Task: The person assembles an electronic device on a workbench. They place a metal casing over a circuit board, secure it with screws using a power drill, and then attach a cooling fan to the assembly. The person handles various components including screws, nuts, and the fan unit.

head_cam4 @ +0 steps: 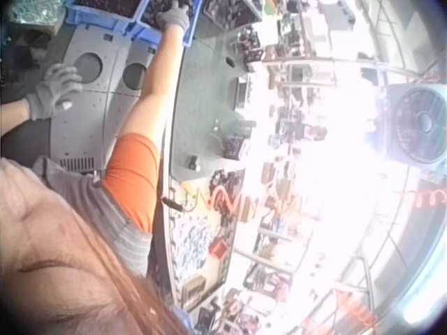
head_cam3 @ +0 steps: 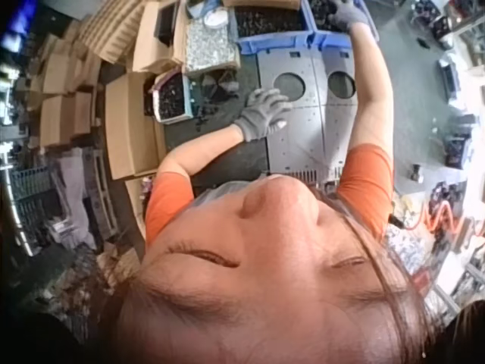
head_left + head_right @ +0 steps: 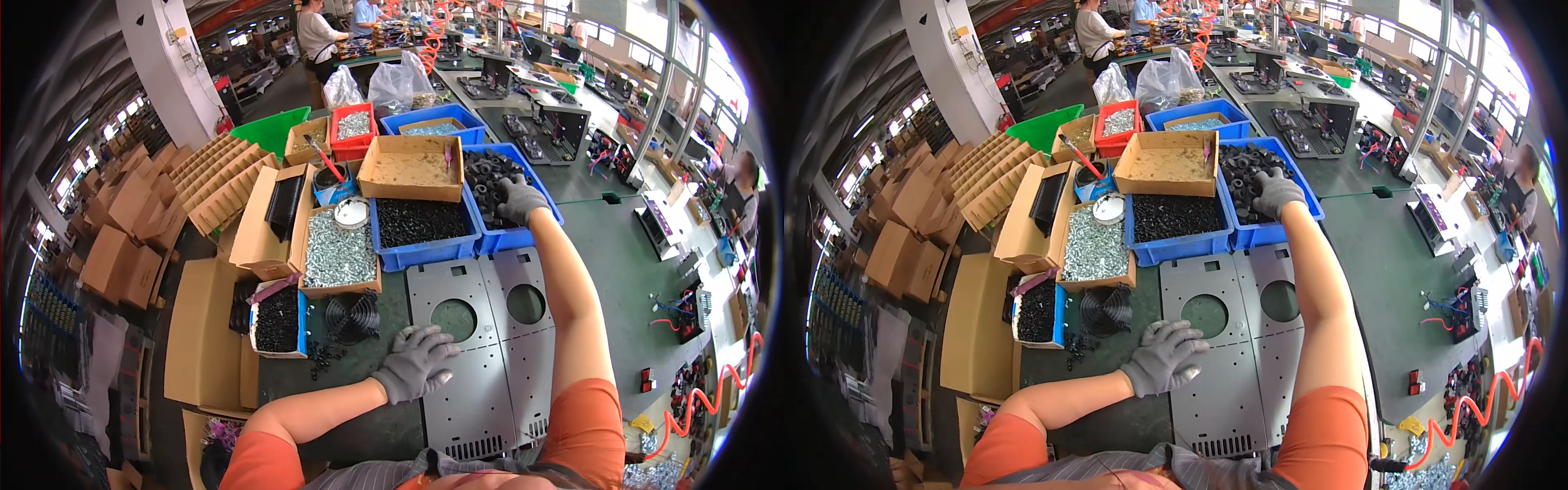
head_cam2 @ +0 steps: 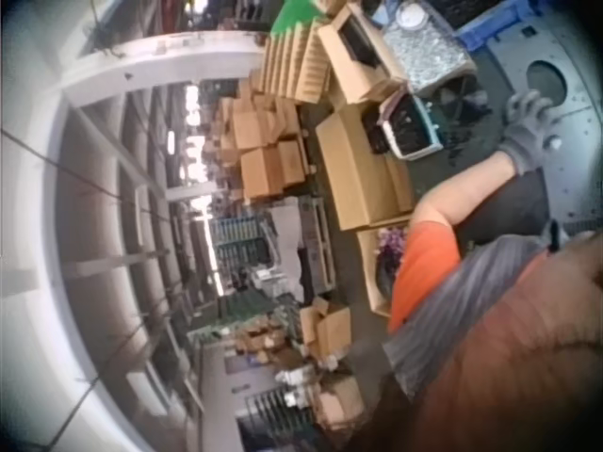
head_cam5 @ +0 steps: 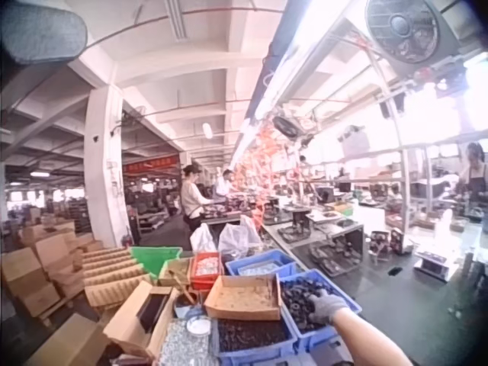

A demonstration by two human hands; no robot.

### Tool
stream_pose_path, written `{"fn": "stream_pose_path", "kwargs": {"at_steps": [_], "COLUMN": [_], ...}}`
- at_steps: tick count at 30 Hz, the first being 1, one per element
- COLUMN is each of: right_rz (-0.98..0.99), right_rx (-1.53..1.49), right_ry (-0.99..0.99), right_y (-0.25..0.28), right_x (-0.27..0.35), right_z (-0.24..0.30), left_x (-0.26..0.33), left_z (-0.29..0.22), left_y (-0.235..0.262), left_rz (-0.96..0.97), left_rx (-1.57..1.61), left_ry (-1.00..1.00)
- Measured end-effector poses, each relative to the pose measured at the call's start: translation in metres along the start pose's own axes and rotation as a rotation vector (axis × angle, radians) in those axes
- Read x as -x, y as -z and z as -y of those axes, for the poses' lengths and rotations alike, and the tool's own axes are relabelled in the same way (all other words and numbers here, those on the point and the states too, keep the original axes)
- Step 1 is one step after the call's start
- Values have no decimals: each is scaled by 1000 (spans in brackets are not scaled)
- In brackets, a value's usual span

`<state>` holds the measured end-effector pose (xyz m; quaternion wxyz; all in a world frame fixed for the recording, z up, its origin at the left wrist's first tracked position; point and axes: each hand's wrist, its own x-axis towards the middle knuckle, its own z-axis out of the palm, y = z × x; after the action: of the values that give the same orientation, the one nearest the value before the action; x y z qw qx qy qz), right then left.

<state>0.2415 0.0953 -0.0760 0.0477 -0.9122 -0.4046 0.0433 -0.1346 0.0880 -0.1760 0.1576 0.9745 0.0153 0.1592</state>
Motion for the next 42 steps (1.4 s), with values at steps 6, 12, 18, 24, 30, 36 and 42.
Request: {"fn": "stream_pose_path", "kwargs": {"at_steps": [6,12,18,24,30,36,42], "right_rz": [-21,-151,-546,-508,-232,248,118], "right_rx": [-73,-165,-931,-1354,-1815,-1617,-637], "right_ry": [83,122,126,87,203,175,758], "right_y": [-6,-20,-57,-48,-46,-73,-85], "right_x": [4,-7,-29,-21,45,203,276], "right_z": [-12,-22,-58,-58,-41,-7,11], "left_x": [1,-2,-1,-2,-2,0,-1], "left_z": [0,0,-1,1,4,2,4], "left_y": [-1,1,3,1,3,-3,-6], "left_rz": [0,8,6,-1,30,12,-3], "left_rx": [-15,1,19,29,33,4,-62], "left_ry": [-6,4,14,10,20,-9,-33]}}
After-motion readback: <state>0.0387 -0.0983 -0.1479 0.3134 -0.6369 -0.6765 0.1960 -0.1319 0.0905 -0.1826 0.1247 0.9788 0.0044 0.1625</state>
